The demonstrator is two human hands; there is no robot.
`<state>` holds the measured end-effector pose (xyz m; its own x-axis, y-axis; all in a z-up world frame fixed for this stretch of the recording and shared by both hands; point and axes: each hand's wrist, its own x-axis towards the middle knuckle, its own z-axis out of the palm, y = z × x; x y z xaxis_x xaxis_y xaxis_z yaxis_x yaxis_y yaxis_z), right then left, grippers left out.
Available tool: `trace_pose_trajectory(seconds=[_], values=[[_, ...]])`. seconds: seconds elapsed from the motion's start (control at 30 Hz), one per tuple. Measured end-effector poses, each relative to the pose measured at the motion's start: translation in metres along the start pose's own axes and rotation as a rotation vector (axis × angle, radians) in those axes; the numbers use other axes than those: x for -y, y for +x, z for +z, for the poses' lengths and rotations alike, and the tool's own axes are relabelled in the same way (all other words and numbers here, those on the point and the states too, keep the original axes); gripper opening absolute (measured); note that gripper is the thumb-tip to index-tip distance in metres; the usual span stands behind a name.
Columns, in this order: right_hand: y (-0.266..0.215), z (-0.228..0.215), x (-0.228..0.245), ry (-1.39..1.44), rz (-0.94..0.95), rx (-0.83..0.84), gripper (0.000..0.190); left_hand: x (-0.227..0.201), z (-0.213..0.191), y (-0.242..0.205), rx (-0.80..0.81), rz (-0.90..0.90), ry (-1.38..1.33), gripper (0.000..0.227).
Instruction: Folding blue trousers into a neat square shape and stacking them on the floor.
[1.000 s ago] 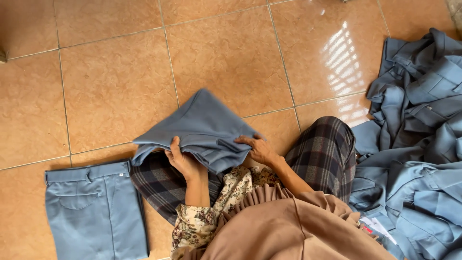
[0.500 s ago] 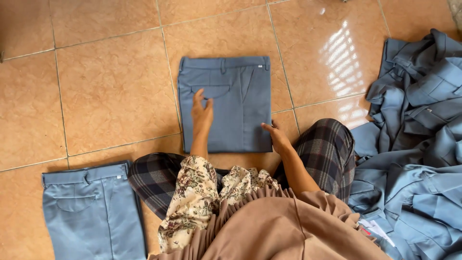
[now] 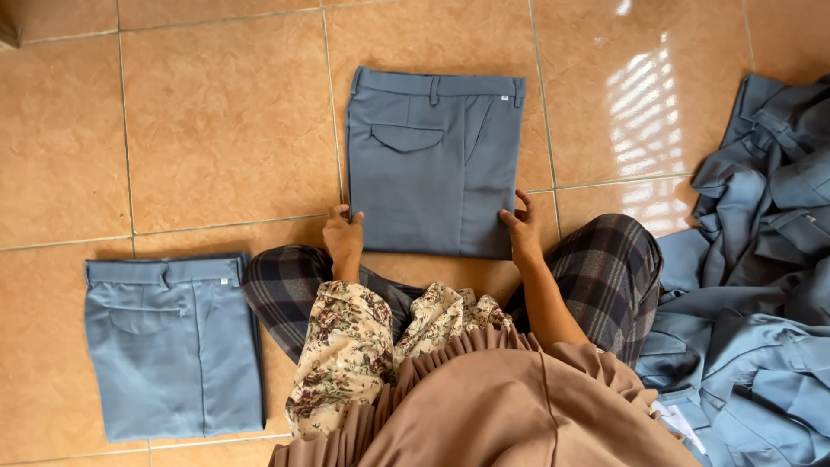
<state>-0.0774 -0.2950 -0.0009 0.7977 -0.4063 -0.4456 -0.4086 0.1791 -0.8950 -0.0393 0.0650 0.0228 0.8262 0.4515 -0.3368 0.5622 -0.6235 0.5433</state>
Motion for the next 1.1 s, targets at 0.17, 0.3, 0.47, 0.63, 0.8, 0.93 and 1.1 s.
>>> trace_pose_trajectory(seconds=[0.17, 0.3, 0.47, 0.63, 0.8, 0.93, 1.1], values=[[0.009, -0.007, -0.014, -0.017, 0.007, -0.01, 0.048, -0.001, -0.003, -0.01, -0.047, 0.028, -0.02, 0.025], [-0.002, -0.008, 0.0, 0.023, 0.062, -0.044, 0.039, 0.007, -0.002, 0.003, -0.144, 0.031, -0.2, 0.023], [0.012, -0.029, -0.019, -0.206, 0.1, -0.038, 0.034, 0.02, 0.013, 0.008, 0.134, -0.002, 0.031, 0.045], [0.006, -0.048, -0.028, -0.561, 0.156, 0.102, 0.044, -0.004, -0.015, -0.011, 0.195, 0.109, 0.057, 0.049], [-0.002, -0.042, -0.002, -0.36, 0.208, 0.085, 0.041, 0.003, 0.001, -0.016, 0.078, 0.096, -0.018, 0.044], [-0.014, -0.037, 0.016, -0.288, 0.231, 0.14, 0.047, 0.022, 0.034, -0.002, -0.052, 0.174, 0.061, 0.055], [-0.032, -0.025, 0.038, -0.15, 0.274, 0.164, 0.082, -0.024, 0.033, -0.069, -0.198, 0.366, 0.144, 0.012]])
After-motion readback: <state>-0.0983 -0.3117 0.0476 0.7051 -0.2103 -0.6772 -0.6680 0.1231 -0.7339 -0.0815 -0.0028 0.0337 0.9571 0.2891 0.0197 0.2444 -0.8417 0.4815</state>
